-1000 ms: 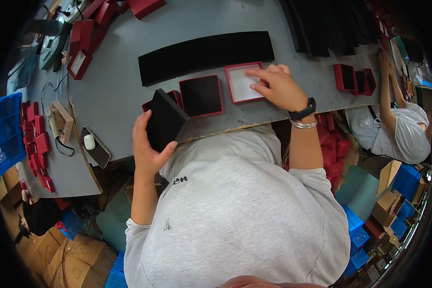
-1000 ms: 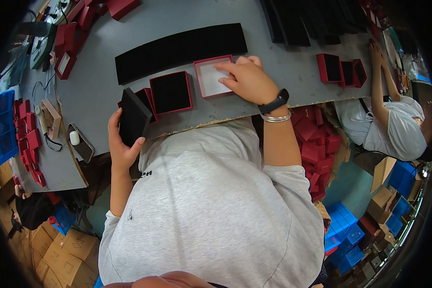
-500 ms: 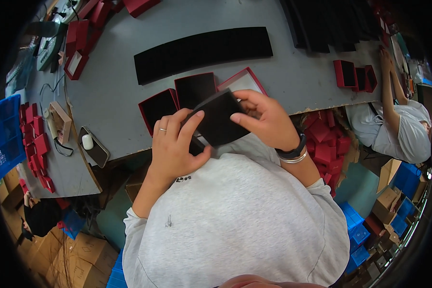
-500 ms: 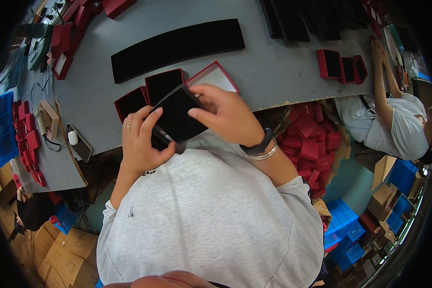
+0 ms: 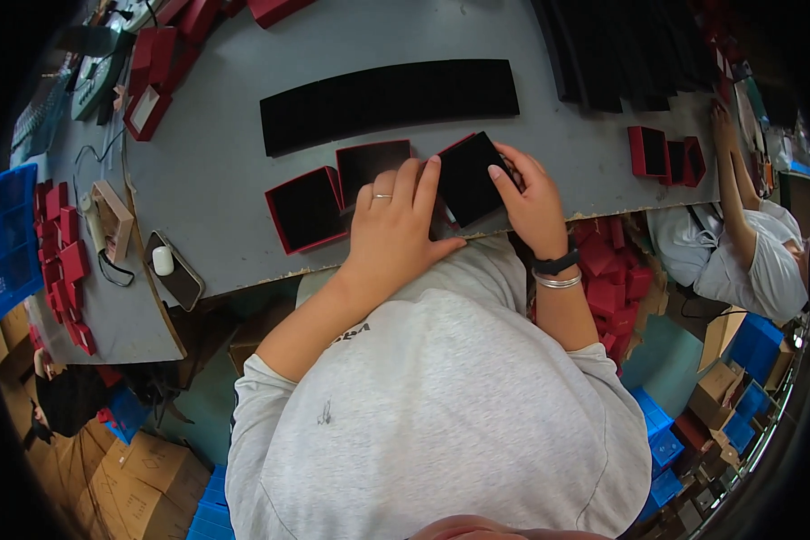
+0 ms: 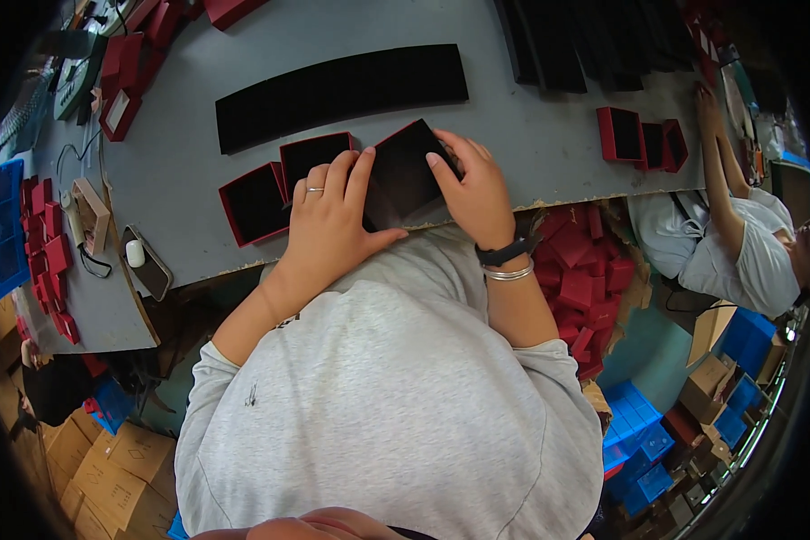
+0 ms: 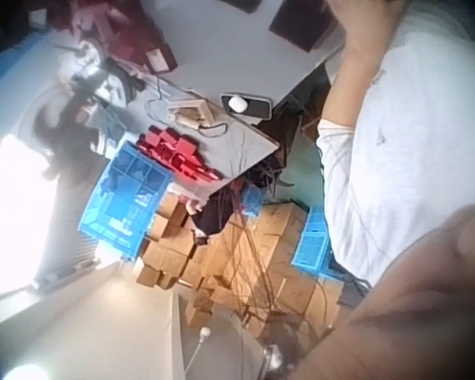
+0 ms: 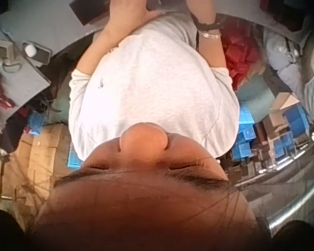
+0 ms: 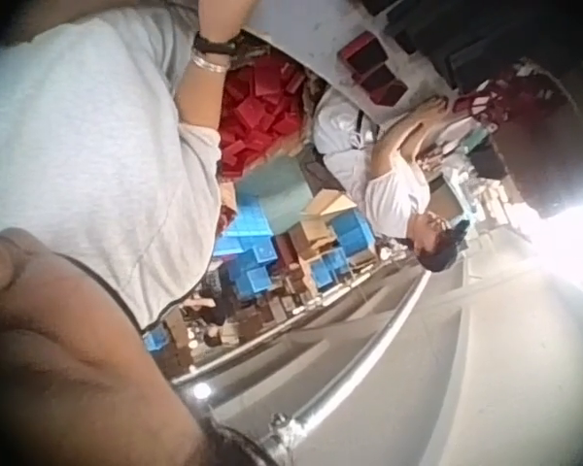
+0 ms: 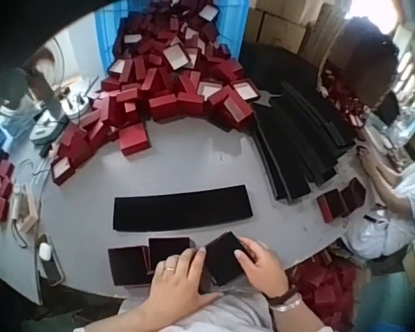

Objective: Assembling jewelry boxes by placing foam or fabric inserts into the bases and organizing them on a workbench.

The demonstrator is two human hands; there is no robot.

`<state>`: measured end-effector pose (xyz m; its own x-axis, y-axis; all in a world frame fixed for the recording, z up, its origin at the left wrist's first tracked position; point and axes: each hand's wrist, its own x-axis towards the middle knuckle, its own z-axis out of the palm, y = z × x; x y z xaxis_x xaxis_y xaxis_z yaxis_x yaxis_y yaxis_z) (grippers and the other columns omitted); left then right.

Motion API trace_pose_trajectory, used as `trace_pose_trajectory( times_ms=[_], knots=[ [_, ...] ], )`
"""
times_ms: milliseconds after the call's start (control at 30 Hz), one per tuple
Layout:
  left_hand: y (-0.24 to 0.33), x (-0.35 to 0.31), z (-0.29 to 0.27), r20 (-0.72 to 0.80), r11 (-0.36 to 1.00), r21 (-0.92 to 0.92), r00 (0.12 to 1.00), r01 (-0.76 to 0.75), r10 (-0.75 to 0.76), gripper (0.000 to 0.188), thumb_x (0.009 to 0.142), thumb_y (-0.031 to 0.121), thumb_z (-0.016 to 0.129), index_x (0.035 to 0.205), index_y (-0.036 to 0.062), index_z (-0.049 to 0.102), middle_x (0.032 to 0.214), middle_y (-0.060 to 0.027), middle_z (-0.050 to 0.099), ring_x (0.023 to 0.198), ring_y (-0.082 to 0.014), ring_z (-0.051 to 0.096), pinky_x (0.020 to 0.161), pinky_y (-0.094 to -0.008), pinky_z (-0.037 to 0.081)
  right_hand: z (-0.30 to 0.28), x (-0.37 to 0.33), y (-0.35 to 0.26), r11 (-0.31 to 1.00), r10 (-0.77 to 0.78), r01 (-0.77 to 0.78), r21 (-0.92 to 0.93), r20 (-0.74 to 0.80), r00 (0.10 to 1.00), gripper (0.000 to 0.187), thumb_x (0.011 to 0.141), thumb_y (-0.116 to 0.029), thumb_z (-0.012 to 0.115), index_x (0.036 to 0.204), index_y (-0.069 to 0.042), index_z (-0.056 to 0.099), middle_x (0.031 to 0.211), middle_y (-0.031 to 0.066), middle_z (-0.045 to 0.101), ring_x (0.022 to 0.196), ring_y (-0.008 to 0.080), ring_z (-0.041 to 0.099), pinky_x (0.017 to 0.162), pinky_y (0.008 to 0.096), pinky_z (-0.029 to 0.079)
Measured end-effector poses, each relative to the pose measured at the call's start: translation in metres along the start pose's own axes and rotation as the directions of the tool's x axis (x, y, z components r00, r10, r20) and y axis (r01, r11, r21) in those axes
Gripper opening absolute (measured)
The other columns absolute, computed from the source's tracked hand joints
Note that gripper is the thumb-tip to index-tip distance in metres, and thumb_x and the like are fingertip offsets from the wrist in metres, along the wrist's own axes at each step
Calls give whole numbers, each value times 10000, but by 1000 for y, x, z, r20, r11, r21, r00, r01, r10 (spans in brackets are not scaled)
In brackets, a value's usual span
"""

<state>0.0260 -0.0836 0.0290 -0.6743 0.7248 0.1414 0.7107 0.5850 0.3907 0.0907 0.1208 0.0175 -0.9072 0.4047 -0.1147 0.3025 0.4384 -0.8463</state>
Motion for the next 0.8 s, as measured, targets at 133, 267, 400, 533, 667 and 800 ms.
trace_pose_trajectory(
  times_ms=[133, 267, 400, 533, 667, 800],
  knots=[
    [-2, 6, 14, -71, 999, 44, 997, -7, 10, 1039, 602, 479, 885, 1445, 27, 480, 1272, -113, 594, 1045, -255, 574, 848, -367, 432, 34, -5, 14, 976, -181, 156, -155, -163, 970, 345, 976, -137, 619, 1303, -24, 622, 1162, 153, 602, 1081, 309, 570, 950, 398, 456],
    [-5, 9, 19, -102, 1000, -30, 995, -4, 1, 1015, 611, 445, 884, 1439, 15, 485, 1290, -118, 591, 1053, -255, 580, 844, -360, 432, 55, -13, 18, 892, -280, 186, -411, -181, 943, 526, 962, -178, 630, 1436, 4, 490, 1378, 196, 512, 1291, 389, 448, 1079, 498, 363],
    [-5, 11, 18, -102, 999, -39, 995, -6, 2, 952, 617, 416, 881, 1411, 35, 521, 1310, -112, 588, 1057, -259, 582, 844, -364, 439, 45, -14, 13, 766, -376, 253, -591, -93, 922, 668, 945, -276, 646, 1479, 50, 412, 1480, 198, 469, 1371, 377, 409, 1147, 535, 286],
    [-5, 11, 15, -86, 1000, -28, 996, -7, 5, 883, 616, 411, 880, 1363, 60, 565, 1333, -104, 584, 1074, -264, 580, 856, -375, 447, 23, -32, 7, 700, -467, 348, -623, -30, 884, 585, 940, -293, 639, 1440, -18, 510, 1491, 122, 504, 1370, 284, 451, 1167, 543, 246],
    [-7, 7, 16, -81, 1000, -20, 997, -12, 11, 834, 625, 424, 877, 1315, 51, 594, 1342, -109, 592, 1084, -272, 580, 871, -378, 449, 25, -53, 15, 632, -408, 347, -693, 83, 909, 546, 926, -290, 653, 1419, -79, 553, 1492, 53, 519, 1374, 246, 458, 1163, 569, 233],
    [-7, 5, 16, -63, 1000, 0, 998, -3, 3, 839, 637, 447, 871, 1316, 41, 591, 1333, -109, 601, 1087, -269, 582, 877, -378, 450, 28, -57, 15, 614, -385, 345, -710, 112, 916, 603, 914, -323, 672, 1446, -79, 528, 1516, 55, 494, 1384, 252, 445, 1161, 590, 227]
  ],
)
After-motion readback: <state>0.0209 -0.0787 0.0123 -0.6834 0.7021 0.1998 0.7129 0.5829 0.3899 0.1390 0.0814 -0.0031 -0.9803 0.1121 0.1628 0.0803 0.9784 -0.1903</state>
